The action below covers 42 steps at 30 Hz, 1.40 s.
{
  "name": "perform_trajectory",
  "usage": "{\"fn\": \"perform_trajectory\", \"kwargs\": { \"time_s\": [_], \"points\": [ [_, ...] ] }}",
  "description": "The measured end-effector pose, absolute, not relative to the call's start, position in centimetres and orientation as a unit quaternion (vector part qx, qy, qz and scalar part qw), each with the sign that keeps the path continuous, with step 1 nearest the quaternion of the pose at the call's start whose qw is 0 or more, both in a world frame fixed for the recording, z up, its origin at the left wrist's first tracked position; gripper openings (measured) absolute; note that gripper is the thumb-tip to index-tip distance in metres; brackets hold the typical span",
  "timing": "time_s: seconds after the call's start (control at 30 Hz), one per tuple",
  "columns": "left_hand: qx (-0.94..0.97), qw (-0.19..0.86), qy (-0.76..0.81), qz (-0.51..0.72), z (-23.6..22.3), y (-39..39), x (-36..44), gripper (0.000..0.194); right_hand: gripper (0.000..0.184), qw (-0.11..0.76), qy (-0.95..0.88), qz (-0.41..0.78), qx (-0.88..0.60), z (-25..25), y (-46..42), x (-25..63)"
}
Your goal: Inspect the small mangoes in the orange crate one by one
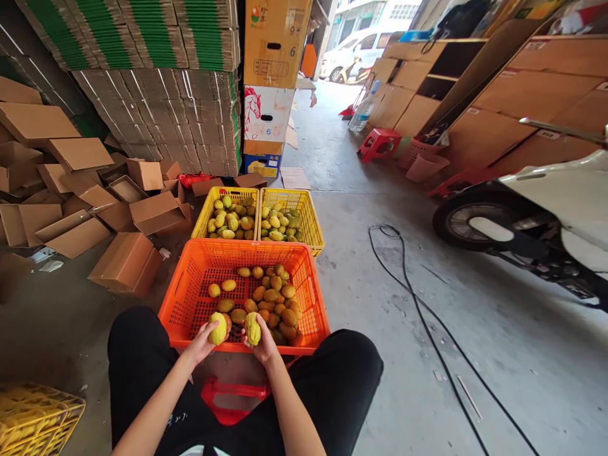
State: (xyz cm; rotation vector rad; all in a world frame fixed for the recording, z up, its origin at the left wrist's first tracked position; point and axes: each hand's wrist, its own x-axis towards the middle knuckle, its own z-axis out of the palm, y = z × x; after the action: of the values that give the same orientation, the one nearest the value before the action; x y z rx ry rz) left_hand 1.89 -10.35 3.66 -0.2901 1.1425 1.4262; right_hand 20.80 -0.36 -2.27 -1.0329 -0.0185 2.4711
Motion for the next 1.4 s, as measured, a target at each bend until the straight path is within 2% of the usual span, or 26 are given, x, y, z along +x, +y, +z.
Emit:
{"fn": "perform_trajectory", "kwargs": {
  "time_s": [0.23,0.47,0.7,0.87,1.03,1.2,1.4],
  "points": [
    [-0.185,0.596,0.474,0.622,4.6,-10.1,1.5,0.042,0.038,0.250,-0.032,0.905,-0.342,-2.6,-0.4,20.8],
    [-0.181,0.600,0.463,0.627,4.7,-9.9,1.6,0.036,0.028,0.235,-0.061,0.906,-0.347,-3.6,-0.5,20.8],
    [-0.168,0.573,0.511,0.619,3.5,-10.0,1.6,0.032,0.022,0.272,-0.040,0.881,-0.384,-3.1,-0.6,20.8],
    [-0.180,0.571,0.508,0.620,4.1,-10.0,1.7,0.016,0.028,0.253,-0.054,0.894,-0.365,-2.8,-0.8,20.6],
    [-0.153,0.593,0.496,0.615,4.1,-10.0,1.8,0.019,0.026,0.254,-0.048,0.889,-0.379,-2.8,-0.8,20.6],
    [-0.145,0.595,0.503,0.610,3.6,-10.1,1.5,0.024,0.038,0.275,-0.060,0.893,-0.350,-3.0,-0.6,20.5],
    [-0.131,0.614,0.482,0.612,3.7,-10.3,1.5,0.012,0.028,0.253,-0.087,0.916,-0.298,-3.3,-0.9,20.6]
  ]
}}
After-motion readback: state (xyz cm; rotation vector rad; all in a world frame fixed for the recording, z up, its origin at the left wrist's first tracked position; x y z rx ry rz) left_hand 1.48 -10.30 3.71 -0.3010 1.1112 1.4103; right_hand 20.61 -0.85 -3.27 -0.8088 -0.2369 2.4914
